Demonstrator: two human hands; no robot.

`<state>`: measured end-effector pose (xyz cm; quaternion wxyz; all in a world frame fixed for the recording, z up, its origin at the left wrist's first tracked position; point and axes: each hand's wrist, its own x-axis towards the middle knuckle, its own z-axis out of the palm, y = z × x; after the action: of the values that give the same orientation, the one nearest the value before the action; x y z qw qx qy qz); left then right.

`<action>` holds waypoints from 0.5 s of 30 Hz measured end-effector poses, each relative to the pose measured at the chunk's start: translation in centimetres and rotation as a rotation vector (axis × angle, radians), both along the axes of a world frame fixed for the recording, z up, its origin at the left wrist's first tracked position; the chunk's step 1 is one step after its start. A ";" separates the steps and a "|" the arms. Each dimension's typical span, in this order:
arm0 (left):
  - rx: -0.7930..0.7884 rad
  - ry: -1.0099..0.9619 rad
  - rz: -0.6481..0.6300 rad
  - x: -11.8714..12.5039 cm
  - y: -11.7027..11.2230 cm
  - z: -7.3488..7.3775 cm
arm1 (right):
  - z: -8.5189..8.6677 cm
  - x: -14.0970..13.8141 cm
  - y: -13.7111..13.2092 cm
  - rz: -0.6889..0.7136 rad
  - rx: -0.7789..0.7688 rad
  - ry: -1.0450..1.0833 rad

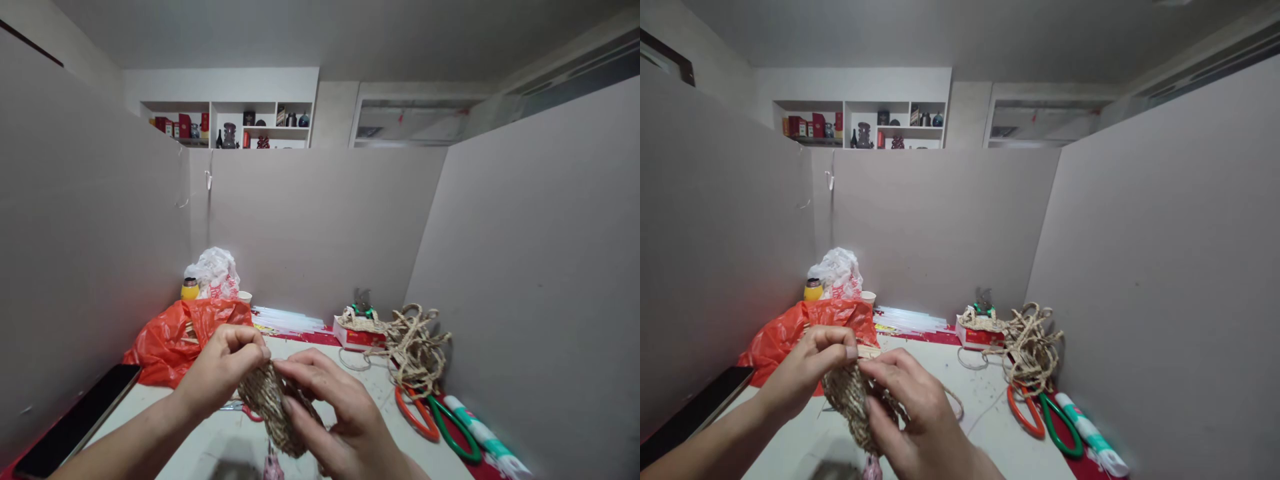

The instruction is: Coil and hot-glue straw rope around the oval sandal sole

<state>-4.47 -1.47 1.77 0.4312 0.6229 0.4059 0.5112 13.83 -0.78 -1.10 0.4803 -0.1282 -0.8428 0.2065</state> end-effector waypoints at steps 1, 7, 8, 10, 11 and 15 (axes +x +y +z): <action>0.025 -0.021 -0.002 -0.1 0.0 0.0 | 0.1 0.0 0.0 -0.011 -0.014 0.020; 0.075 -0.252 -0.123 0.4 -0.1 -0.2 | 0.4 0.0 -0.3 -0.139 -0.127 0.188; 0.072 -0.277 -0.147 0.6 -0.1 -0.5 | 0.3 -0.1 -0.3 -0.149 -0.141 0.210; 0.044 -0.320 -0.172 1.2 -0.2 -1.2 | 0.1 -0.4 -0.3 -0.156 -0.169 0.247; 0.022 -0.341 -0.171 1.5 -0.2 -1.6 | -0.1 -0.6 -0.2 -0.158 -0.180 0.260; -0.043 -0.414 -0.143 2.3 -0.2 -2.8 | -0.5 -1.0 -0.2 -0.180 -0.196 0.286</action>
<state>-2.19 -1.66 -1.01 0.5537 0.5225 0.2741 0.5876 12.81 -0.94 -1.61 0.5968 -0.2187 -0.7269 0.2598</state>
